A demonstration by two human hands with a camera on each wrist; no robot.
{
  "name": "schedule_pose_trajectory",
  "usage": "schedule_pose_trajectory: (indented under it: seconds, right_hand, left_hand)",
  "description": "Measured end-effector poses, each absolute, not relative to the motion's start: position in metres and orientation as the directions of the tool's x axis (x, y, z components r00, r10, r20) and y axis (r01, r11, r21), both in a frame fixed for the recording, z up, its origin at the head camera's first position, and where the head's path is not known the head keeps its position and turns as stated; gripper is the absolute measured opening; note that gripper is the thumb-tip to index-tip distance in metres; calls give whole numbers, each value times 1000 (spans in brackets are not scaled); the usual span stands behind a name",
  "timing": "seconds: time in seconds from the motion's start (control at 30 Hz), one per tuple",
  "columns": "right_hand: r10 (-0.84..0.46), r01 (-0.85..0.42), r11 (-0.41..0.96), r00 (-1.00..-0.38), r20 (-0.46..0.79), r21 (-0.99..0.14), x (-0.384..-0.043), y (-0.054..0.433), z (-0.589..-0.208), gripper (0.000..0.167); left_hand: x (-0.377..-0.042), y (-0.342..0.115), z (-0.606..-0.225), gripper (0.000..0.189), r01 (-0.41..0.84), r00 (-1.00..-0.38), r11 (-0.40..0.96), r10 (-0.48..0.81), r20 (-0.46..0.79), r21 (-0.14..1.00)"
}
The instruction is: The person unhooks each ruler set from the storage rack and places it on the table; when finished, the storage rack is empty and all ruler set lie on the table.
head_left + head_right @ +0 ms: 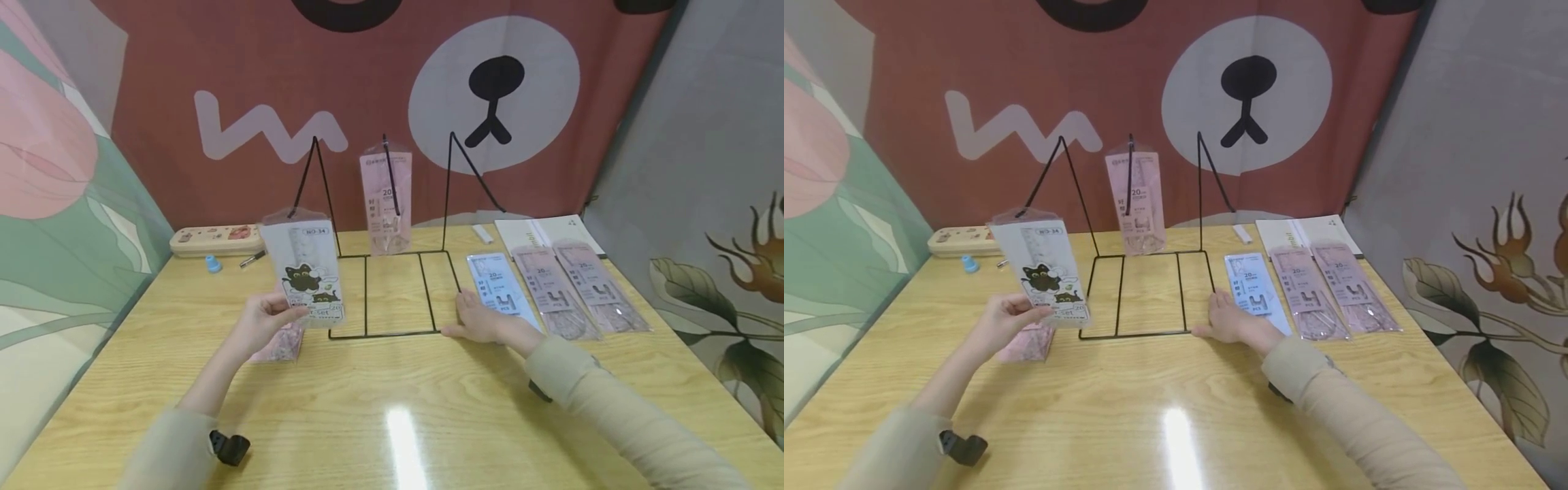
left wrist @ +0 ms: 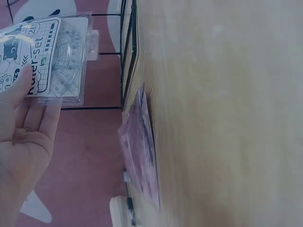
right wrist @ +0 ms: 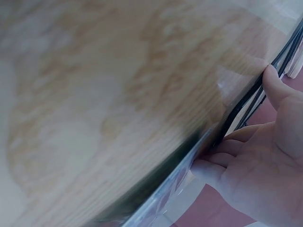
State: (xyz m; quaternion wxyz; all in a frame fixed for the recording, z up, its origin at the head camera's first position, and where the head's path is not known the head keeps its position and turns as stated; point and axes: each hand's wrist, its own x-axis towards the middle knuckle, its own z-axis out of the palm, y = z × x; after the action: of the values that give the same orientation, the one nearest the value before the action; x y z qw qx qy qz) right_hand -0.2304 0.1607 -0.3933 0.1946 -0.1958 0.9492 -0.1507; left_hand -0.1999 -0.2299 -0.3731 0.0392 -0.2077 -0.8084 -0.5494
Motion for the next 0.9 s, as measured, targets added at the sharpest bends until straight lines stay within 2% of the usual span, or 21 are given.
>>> schedule_pose_trajectory:
  seconds: [0.17, 0.27, 0.4, 0.5, 0.57, 0.63, 0.67, 0.77, 0.9]
  right_hand:
    - [-441, -325, 874, -843, -309, -360, -232, 161, -394, 89]
    - [-438, -325, 878, -842, -314, -353, -233, 161, -395, 89]
    - [-437, -325, 879, -842, -315, -350, -232, 162, -395, 90]
    - [-433, -322, 881, -843, -318, -348, -232, 162, -395, 90]
    - [-431, -318, 882, -844, -320, -349, -232, 163, -396, 90]
    - [-433, -319, 880, -843, -318, -353, -232, 163, -397, 90]
    - [-433, -319, 879, -844, -317, -354, -232, 163, -397, 90]
    - [-434, -317, 878, -843, -318, -357, -232, 162, -397, 90]
    - [-431, -316, 880, -845, -318, -355, -233, 162, -396, 90]
  left_hand:
    - [-178, -245, -369, 22, 414, -891, 300, 327, 315, 860]
    - [-166, -261, -362, 21, 393, -904, 320, 305, 299, 862]
    - [-157, -296, -356, 15, 291, -957, 419, 138, 256, 860]
    - [-158, -328, -358, 13, 205, -974, 435, 3, 226, 877]
    - [-160, -345, -359, 12, 153, -980, 450, -44, 193, 880]
    - [-162, -357, -359, 21, 92, -988, 499, -64, 142, 862]
    - [-162, -361, -358, 29, 36, -993, 575, -70, 93, 818]
    - [-166, -370, -360, 56, -80, -997, 690, -64, -50, 719]
    - [-177, -374, -364, 61, -156, -979, 812, -50, -199, 562]
